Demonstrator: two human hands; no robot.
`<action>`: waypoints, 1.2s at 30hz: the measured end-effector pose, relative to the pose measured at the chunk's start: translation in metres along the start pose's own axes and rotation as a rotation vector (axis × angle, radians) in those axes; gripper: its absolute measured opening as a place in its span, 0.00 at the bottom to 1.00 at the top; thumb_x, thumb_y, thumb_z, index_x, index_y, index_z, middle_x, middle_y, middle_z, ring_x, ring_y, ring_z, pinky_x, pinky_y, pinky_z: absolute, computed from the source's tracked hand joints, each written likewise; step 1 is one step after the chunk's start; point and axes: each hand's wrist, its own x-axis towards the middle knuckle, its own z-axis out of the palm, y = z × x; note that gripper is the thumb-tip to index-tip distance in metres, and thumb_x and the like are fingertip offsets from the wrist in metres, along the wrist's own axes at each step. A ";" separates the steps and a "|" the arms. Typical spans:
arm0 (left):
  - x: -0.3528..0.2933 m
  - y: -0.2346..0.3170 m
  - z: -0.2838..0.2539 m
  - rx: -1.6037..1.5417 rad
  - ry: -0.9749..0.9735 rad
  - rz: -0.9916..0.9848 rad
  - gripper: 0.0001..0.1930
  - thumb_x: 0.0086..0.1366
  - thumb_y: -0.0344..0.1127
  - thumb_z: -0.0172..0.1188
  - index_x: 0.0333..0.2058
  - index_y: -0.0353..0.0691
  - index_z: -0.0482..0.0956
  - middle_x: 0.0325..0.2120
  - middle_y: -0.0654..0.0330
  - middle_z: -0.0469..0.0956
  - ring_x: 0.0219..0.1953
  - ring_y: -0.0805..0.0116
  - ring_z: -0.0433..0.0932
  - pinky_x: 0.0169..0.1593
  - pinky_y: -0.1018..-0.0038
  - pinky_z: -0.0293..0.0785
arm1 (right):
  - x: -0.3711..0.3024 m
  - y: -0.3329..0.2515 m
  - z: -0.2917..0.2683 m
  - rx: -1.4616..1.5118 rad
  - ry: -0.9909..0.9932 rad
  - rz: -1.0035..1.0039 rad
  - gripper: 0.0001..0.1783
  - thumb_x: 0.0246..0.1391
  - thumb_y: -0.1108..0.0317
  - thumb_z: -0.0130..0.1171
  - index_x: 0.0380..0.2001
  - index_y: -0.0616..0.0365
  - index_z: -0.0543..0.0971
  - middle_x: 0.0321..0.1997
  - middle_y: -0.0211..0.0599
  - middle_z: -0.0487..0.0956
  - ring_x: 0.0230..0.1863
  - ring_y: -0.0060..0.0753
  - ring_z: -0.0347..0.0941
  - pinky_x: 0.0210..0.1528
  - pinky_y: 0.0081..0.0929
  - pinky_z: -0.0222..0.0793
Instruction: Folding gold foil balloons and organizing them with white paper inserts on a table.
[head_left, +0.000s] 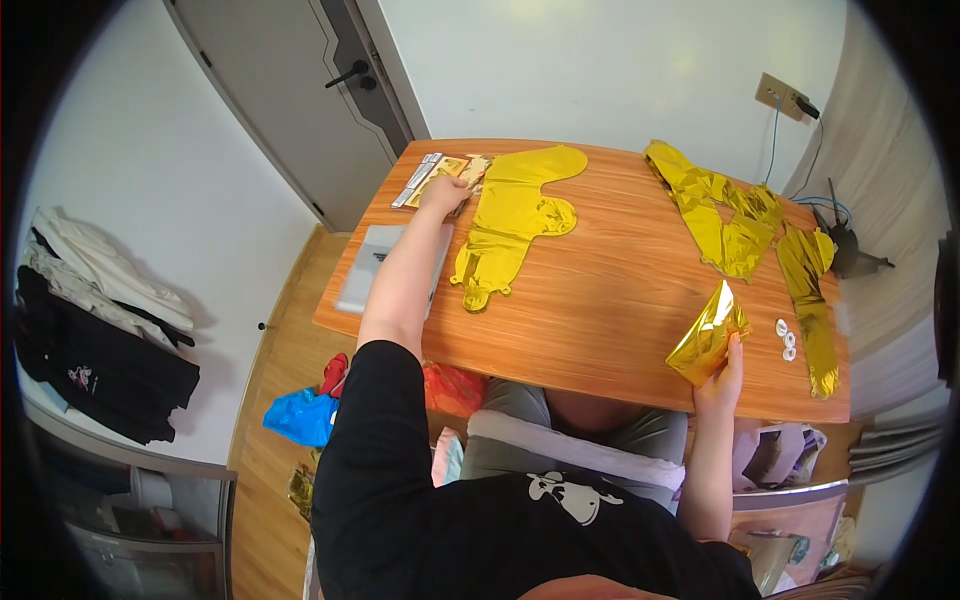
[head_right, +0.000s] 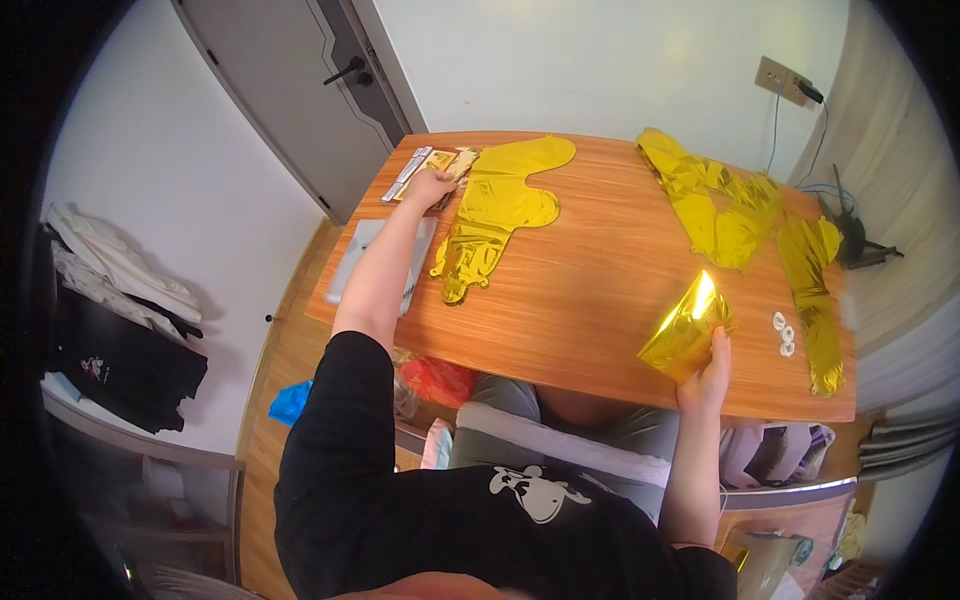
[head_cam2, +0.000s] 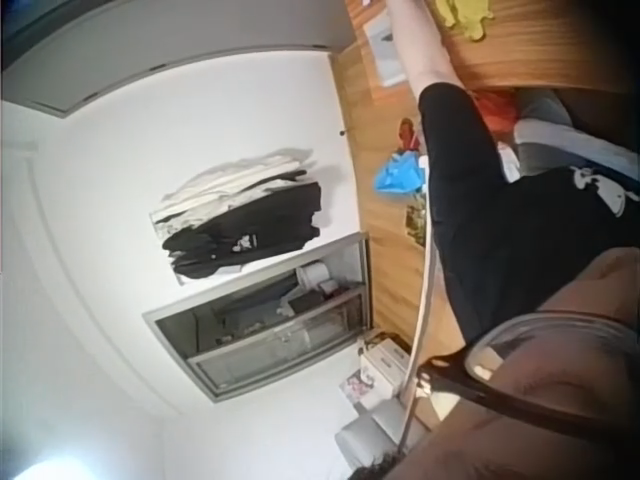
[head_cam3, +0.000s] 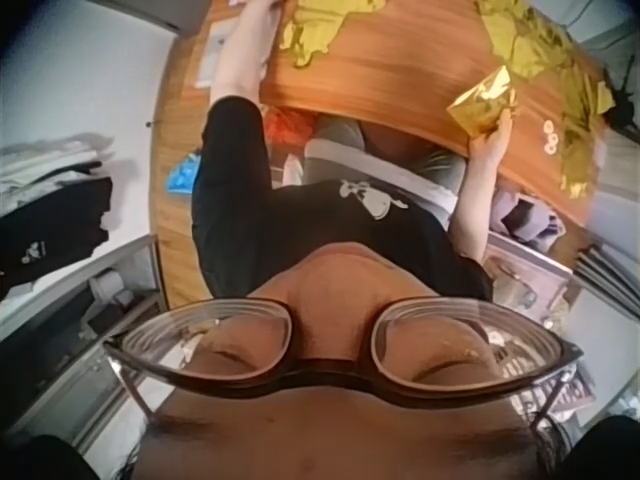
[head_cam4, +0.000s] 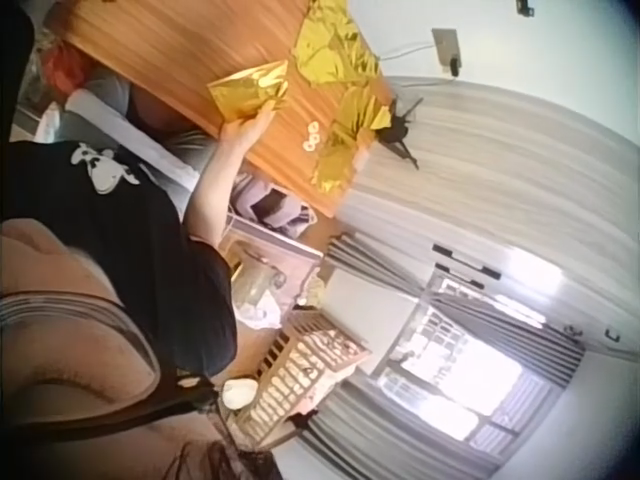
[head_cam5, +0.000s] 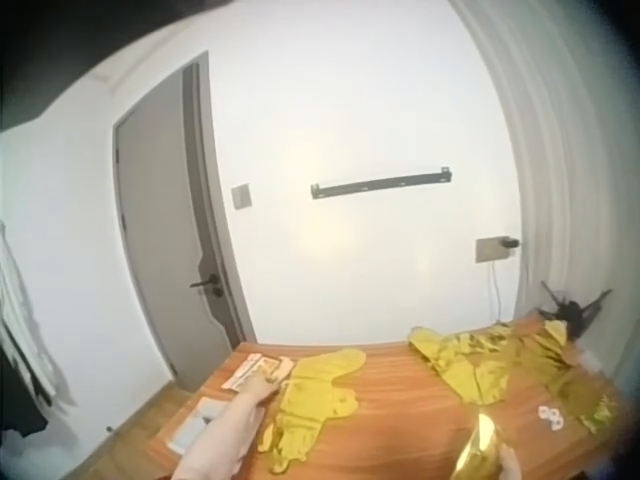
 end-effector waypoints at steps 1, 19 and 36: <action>0.001 0.000 0.000 0.001 0.001 0.004 0.16 0.57 0.45 0.70 0.42 0.46 0.90 0.39 0.56 0.88 0.40 0.58 0.86 0.48 0.64 0.79 | 0.002 0.001 -0.002 0.008 0.006 0.002 0.20 0.71 0.58 0.55 0.61 0.51 0.73 0.60 0.32 0.78 0.60 0.36 0.75 0.64 0.44 0.72; -0.022 0.044 -0.053 0.055 0.583 0.401 0.10 0.64 0.37 0.66 0.34 0.34 0.82 0.38 0.47 0.83 0.45 0.45 0.81 0.50 0.57 0.76 | 0.007 0.006 -0.022 0.030 0.015 -0.063 0.18 0.71 0.59 0.55 0.59 0.51 0.74 0.58 0.32 0.79 0.59 0.34 0.76 0.63 0.41 0.73; -0.258 0.200 0.069 -0.425 -0.305 0.293 0.14 0.72 0.43 0.61 0.30 0.41 0.75 0.24 0.60 0.77 0.28 0.69 0.74 0.32 0.70 0.67 | -0.069 -0.079 -0.092 0.188 0.046 -0.140 0.16 0.70 0.60 0.57 0.55 0.54 0.77 0.55 0.33 0.82 0.56 0.33 0.79 0.61 0.38 0.74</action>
